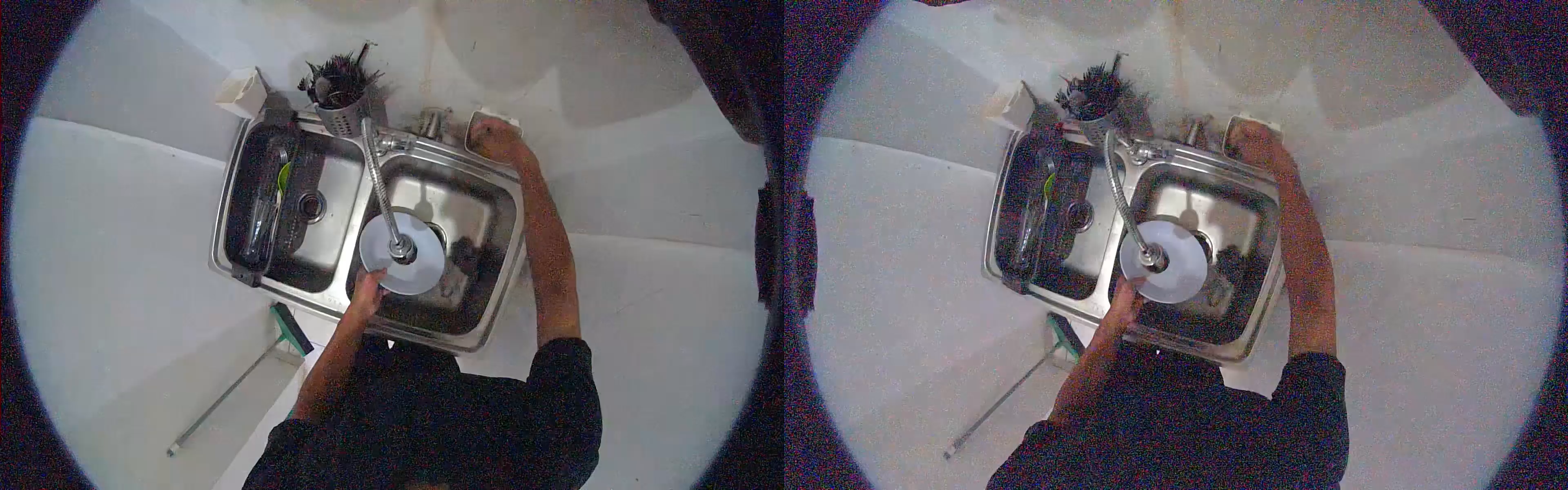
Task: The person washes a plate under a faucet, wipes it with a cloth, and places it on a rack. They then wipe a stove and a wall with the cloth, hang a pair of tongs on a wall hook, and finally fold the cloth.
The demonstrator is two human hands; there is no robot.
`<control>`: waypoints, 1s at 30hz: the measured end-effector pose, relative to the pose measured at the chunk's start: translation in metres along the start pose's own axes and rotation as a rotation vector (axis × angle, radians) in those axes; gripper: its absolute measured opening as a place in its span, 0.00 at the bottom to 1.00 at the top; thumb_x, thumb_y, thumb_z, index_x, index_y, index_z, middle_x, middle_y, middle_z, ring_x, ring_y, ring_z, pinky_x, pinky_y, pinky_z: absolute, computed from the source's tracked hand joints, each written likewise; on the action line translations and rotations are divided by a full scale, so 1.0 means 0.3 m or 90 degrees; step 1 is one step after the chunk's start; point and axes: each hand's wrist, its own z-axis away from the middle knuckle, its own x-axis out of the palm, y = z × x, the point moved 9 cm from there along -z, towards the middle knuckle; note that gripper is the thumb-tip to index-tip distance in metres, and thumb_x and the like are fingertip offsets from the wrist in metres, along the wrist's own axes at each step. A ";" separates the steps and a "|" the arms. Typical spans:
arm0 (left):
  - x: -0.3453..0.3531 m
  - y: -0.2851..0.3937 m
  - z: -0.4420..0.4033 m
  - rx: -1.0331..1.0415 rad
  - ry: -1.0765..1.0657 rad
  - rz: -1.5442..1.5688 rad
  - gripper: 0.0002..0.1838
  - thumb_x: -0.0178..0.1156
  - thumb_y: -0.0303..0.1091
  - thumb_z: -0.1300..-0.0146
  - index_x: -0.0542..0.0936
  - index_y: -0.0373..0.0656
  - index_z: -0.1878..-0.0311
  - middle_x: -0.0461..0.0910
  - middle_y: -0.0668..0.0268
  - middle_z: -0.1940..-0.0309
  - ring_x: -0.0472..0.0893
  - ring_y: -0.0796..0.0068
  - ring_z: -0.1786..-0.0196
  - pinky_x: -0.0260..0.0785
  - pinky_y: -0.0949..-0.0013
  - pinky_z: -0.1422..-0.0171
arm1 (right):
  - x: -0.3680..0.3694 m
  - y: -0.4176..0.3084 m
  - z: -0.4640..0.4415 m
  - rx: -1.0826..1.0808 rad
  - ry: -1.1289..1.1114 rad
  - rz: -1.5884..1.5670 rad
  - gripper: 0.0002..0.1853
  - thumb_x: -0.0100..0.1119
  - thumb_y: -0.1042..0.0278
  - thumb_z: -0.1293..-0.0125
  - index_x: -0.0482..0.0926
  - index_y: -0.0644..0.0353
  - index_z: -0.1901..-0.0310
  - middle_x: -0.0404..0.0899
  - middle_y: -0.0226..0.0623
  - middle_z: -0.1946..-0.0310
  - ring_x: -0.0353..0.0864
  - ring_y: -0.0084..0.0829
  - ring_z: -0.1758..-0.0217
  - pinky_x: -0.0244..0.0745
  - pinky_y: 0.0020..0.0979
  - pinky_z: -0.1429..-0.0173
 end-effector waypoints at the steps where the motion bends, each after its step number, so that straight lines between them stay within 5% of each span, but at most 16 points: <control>1: -0.012 -0.010 0.010 -0.008 0.010 -0.009 0.29 0.59 0.32 0.38 0.65 0.45 0.34 0.76 0.63 0.44 0.79 0.62 0.48 0.74 0.55 0.51 | -0.057 -0.035 0.019 -0.007 0.061 -0.037 0.13 0.58 0.67 0.40 0.79 0.66 0.56 0.82 0.48 0.58 0.81 0.46 0.53 0.77 0.43 0.46; 4: -0.002 0.026 0.043 0.276 -0.133 -0.231 0.23 0.58 0.33 0.37 0.71 0.44 0.38 0.78 0.64 0.48 0.79 0.64 0.49 0.73 0.57 0.49 | -0.198 -0.190 0.207 0.189 0.156 -0.707 0.11 0.53 0.67 0.32 0.75 0.61 0.51 0.80 0.35 0.60 0.82 0.35 0.56 0.79 0.34 0.53; 6: -0.014 -0.118 -0.049 -0.044 -0.080 0.089 0.19 0.56 0.33 0.35 0.74 0.41 0.41 0.79 0.62 0.49 0.79 0.64 0.47 0.74 0.58 0.43 | -0.181 -0.297 0.340 0.264 0.211 -0.948 0.12 0.53 0.64 0.31 0.74 0.58 0.50 0.80 0.31 0.59 0.81 0.32 0.58 0.78 0.33 0.55; 8: -0.010 -0.139 -0.099 0.110 -0.199 0.005 0.24 0.61 0.27 0.41 0.72 0.40 0.40 0.78 0.58 0.47 0.77 0.60 0.42 0.71 0.56 0.37 | -0.126 -0.367 0.462 0.328 0.223 -0.993 0.12 0.55 0.59 0.30 0.74 0.56 0.51 0.81 0.29 0.57 0.80 0.29 0.61 0.78 0.33 0.56; 10: -0.021 -0.184 -0.057 0.130 -0.235 -0.008 0.26 0.62 0.25 0.43 0.72 0.40 0.39 0.78 0.56 0.46 0.76 0.58 0.41 0.69 0.56 0.34 | -0.124 -0.481 0.556 0.332 0.243 -0.850 0.12 0.52 0.58 0.28 0.74 0.56 0.51 0.80 0.29 0.61 0.80 0.29 0.62 0.77 0.33 0.58; 14: 0.086 -0.195 -0.049 -0.039 -0.178 0.109 0.21 0.58 0.32 0.37 0.73 0.39 0.41 0.79 0.57 0.47 0.79 0.59 0.44 0.70 0.56 0.34 | -0.133 -0.644 0.630 0.193 0.246 -0.633 0.11 0.51 0.60 0.26 0.75 0.57 0.52 0.78 0.30 0.67 0.74 0.22 0.67 0.73 0.25 0.64; 17: 0.134 -0.189 -0.016 -0.085 -0.205 0.123 0.19 0.57 0.33 0.36 0.74 0.36 0.43 0.79 0.56 0.46 0.79 0.60 0.43 0.70 0.56 0.34 | -0.068 -0.687 0.665 0.158 0.282 -0.457 0.16 0.51 0.54 0.25 0.78 0.60 0.60 0.77 0.29 0.70 0.72 0.19 0.68 0.70 0.24 0.63; 20: 0.127 -0.239 -0.055 -0.118 -0.269 0.154 0.19 0.58 0.33 0.36 0.74 0.35 0.43 0.79 0.56 0.45 0.80 0.61 0.44 0.71 0.57 0.35 | 0.027 -0.684 0.700 0.324 0.191 -0.438 0.21 0.51 0.52 0.26 0.82 0.65 0.55 0.83 0.46 0.64 0.82 0.35 0.59 0.74 0.36 0.46; 23: 0.122 -0.278 -0.064 -0.120 -0.308 0.171 0.19 0.58 0.34 0.35 0.74 0.35 0.43 0.80 0.55 0.46 0.80 0.62 0.45 0.72 0.58 0.35 | 0.002 -0.734 0.741 0.297 0.307 -0.276 0.22 0.52 0.50 0.27 0.82 0.64 0.52 0.83 0.50 0.61 0.82 0.44 0.52 0.72 0.42 0.41; 28: 0.061 -0.341 -0.066 -0.167 -0.311 0.199 0.19 0.58 0.36 0.34 0.74 0.36 0.43 0.81 0.56 0.49 0.81 0.62 0.45 0.72 0.60 0.36 | 0.127 -0.689 0.774 0.392 0.266 -0.238 0.27 0.55 0.46 0.30 0.80 0.69 0.51 0.78 0.60 0.51 0.75 0.56 0.42 0.68 0.46 0.36; 30: 0.035 -0.323 -0.108 -0.013 -0.358 0.055 0.19 0.57 0.35 0.34 0.74 0.36 0.43 0.81 0.56 0.49 0.81 0.61 0.45 0.72 0.59 0.35 | 0.139 -0.705 0.775 0.410 0.268 -0.228 0.27 0.55 0.46 0.30 0.80 0.70 0.52 0.77 0.61 0.51 0.74 0.55 0.42 0.67 0.45 0.36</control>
